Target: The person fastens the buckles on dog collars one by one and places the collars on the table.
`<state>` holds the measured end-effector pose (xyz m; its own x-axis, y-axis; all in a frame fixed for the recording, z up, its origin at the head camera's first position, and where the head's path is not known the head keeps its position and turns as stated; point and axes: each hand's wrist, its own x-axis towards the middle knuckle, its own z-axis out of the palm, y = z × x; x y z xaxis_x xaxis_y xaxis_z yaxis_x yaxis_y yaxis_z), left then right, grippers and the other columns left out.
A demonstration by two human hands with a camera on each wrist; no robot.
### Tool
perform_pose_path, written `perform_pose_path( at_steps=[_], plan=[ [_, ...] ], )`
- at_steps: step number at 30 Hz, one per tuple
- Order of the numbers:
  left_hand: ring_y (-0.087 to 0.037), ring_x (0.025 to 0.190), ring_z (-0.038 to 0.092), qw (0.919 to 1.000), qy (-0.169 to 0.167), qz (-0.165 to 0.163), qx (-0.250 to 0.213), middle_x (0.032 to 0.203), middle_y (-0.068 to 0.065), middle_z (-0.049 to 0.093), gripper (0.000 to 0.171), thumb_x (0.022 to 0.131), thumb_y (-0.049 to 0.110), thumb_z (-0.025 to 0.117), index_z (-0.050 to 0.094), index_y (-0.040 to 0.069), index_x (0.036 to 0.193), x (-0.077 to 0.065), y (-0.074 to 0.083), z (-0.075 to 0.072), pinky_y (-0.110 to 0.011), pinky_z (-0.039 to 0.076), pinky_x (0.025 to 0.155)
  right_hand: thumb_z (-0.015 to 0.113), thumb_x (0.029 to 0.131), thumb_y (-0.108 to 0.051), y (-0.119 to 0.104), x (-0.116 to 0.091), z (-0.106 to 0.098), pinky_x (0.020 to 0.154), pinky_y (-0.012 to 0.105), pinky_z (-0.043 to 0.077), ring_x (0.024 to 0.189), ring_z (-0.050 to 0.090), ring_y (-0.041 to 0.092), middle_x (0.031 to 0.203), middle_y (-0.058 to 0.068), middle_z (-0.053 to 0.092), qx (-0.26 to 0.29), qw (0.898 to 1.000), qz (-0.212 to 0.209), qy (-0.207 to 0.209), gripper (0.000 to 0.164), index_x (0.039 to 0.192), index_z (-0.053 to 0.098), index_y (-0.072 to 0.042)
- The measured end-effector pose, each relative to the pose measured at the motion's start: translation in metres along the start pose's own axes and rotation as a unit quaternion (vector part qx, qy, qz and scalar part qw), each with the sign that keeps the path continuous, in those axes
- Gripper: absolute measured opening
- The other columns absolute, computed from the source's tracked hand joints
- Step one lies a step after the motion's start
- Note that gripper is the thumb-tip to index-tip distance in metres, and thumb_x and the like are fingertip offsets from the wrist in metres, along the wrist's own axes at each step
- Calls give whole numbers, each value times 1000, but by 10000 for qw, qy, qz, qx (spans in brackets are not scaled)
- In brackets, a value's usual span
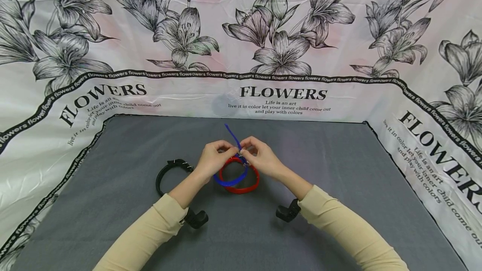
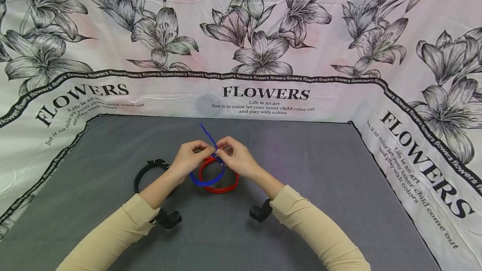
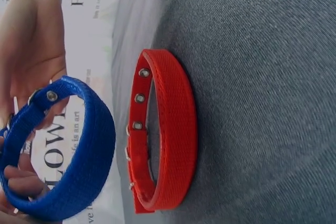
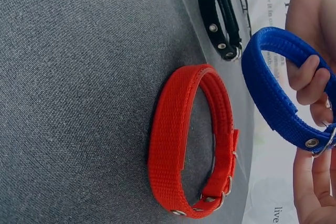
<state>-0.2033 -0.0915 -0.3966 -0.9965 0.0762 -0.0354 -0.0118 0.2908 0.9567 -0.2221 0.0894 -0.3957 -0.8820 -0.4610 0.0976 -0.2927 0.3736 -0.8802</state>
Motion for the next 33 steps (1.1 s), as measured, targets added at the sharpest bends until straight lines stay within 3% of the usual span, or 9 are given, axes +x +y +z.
perform_pose_path(
  at_steps=[5,9,14,17,22,28,33],
  plan=[
    [-35,89,56,9995,-314,-81,-59,93,-8,62,24,87,37,62,66,18,102,-1,-3,-4,-36,47,68,54,93,-17,0,1,-2,62,32,50,82,59,23,104,11,57,12,9996,65,291,22,113,53,-6],
    [-43,83,54,9981,-502,-223,-287,86,-15,60,26,88,33,62,62,16,108,-1,-5,-5,-42,48,65,52,94,-11,-14,-3,-4,65,36,51,80,57,28,103,15,55,200,9987,184,428,23,113,51,1],
    [-38,77,54,9984,-335,-75,-448,81,-6,60,25,90,31,60,63,12,106,-1,-7,-6,-37,47,62,53,94,-13,-5,1,-4,72,44,53,88,57,25,105,14,54,449,9976,297,441,25,116,51,-2],
    [-34,76,53,9984,-288,-45,-486,86,-10,60,25,90,32,59,63,13,106,-1,-7,-7,-34,45,61,52,95,-15,-1,4,-4,75,49,52,90,57,24,106,13,53,598,9971,281,387,27,119,50,-5],
    [-33,87,54,9987,-220,-63,-463,92,-6,63,25,90,33,60,63,15,106,-1,-6,-5,-36,45,71,50,96,-20,1,5,-5,73,44,54,91,58,23,107,13,52,660,9970,261,314,28,121,49,-7],
    [-32,99,57,9978,-174,-70,-637,100,-6,65,25,90,32,60,63,14,107,-1,-4,-3,-43,45,83,50,96,-18,1,7,-6,74,48,52,90,57,23,108,14,53,748,9963,330,267,30,122,48,-3],
    [-27,103,60,9963,-199,-187,-819,104,-8,65,26,90,31,60,62,12,109,-2,-1,-3,-37,47,83,49,96,-14,-16,2,-9,69,37,53,87,57,23,106,15,54,680,9968,368,187,24,118,49,-4]
  ],
)
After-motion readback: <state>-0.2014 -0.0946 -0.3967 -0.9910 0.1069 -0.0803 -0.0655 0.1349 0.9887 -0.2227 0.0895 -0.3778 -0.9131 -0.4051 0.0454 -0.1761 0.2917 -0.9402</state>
